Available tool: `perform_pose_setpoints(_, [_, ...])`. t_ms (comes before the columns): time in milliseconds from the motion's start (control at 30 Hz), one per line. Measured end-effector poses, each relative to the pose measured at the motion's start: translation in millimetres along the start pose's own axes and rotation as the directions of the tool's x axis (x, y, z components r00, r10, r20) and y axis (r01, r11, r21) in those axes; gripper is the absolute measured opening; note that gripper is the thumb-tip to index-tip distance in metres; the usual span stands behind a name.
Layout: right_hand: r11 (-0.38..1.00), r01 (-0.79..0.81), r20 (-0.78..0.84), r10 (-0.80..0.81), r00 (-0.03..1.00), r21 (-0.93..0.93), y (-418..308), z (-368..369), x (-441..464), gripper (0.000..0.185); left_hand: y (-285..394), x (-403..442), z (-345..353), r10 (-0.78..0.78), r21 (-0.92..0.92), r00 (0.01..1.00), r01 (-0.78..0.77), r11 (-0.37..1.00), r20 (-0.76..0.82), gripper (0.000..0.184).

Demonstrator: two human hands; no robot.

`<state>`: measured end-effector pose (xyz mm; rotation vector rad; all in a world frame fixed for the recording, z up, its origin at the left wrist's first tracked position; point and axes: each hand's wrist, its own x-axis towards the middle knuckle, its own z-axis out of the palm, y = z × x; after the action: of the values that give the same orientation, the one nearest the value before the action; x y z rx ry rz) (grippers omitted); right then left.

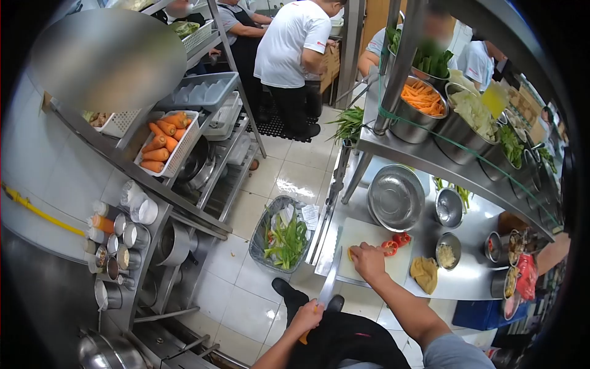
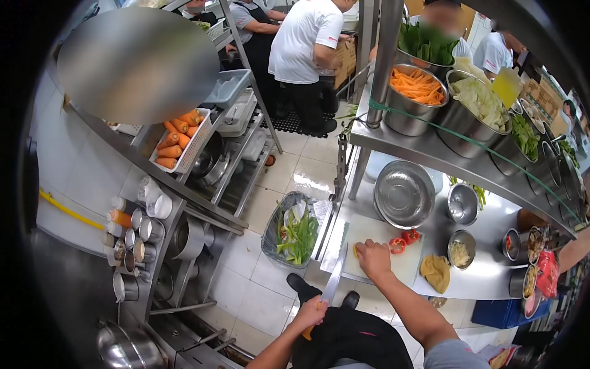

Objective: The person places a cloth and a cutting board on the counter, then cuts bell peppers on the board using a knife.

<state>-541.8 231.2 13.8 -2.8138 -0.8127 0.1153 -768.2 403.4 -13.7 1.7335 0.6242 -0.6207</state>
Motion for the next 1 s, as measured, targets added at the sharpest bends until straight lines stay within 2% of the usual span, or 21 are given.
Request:
perform_pose_setpoints(33, [1.000, 0.003, -0.003, -0.003, 1.000, 0.004, 2, 5, -3, 0.015, 0, 1, 0, -0.003, -0.004, 1.000, 0.003, 1.000, 0.010, 0.037])
perform_pose_setpoints(100, [0.993, 0.073, -0.112, -0.062, 0.992, 0.094, 9, 15, -7, 0.017, 0, 1, -1, -0.005, -0.002, 1.000, 0.005, 1.000, 0.017, 0.041])
perform_pose_setpoints(200, [0.994, 0.086, -0.122, -0.078, 0.990, 0.065, 9, 16, -11, 0.018, -3, 3, 3, -0.004, 0.011, 1.000, 0.004, 1.000, 0.013, 0.041])
perform_pose_setpoints(300, [0.997, 0.078, -0.105, -0.079, 0.991, -0.012, 8, 15, -15, 0.020, -9, 7, 4, 0.034, -0.015, 0.999, -0.034, 0.999, 0.020, 0.040])
perform_pose_setpoints(433, [0.998, 0.053, -0.021, -0.053, 0.998, -0.019, 11, 13, -17, 0.017, -24, 11, 13, 0.009, -0.105, 1.000, -0.010, 0.994, -0.010, 0.032])
perform_pose_setpoints(500, [0.999, 0.038, 0.003, -0.038, 0.999, -0.022, 12, 14, -9, 0.016, -7, 3, 9, -0.003, -0.142, 0.999, -0.003, 0.990, -0.045, 0.026])
perform_pose_setpoints(567, [0.999, 0.027, 0.034, -0.027, 0.999, -0.018, 12, 15, -13, 0.017, -9, 3, 14, 0.016, -0.179, 0.997, -0.028, 0.983, -0.069, 0.028])
perform_pose_setpoints(600, [1.000, 0.027, 0.033, -0.027, 0.999, -0.003, 12, 14, -10, 0.017, -13, 7, 18, -0.063, -0.232, 0.997, 0.050, 0.971, -0.047, 0.032])
perform_pose_setpoints(667, [0.999, 0.022, 0.049, -0.023, 0.999, 0.024, 12, 12, -7, 0.017, -15, 9, 22, -0.061, -0.183, 0.997, 0.052, 0.982, -0.046, 0.038])
perform_pose_setpoints(767, [1.000, 0.010, 0.059, -0.011, 0.998, 0.016, 12, 13, -3, 0.016, -1, 4, 24, -0.038, -0.209, 0.998, 0.025, 0.978, -0.057, 0.040])
perform_pose_setpoints(867, [1.000, -0.007, 0.099, 0.005, 0.995, 0.020, 7, 5, -1, 0.015, 5, 3, 30, -0.030, -0.163, 0.989, 0.006, 0.987, -0.147, 0.043])
perform_pose_setpoints(933, [0.999, -0.009, 0.100, 0.005, 0.995, 0.037, 6, 6, 0, 0.014, -5, 15, 40, 0.055, 0.017, 0.971, -0.053, 0.998, -0.234, 0.044])
perform_pose_setpoints(1000, [0.999, -0.008, 0.092, 0.003, 0.996, 0.050, 4, 4, 3, 0.014, -6, 18, 41, 0.052, 0.014, 0.970, -0.050, 0.999, -0.236, 0.045])
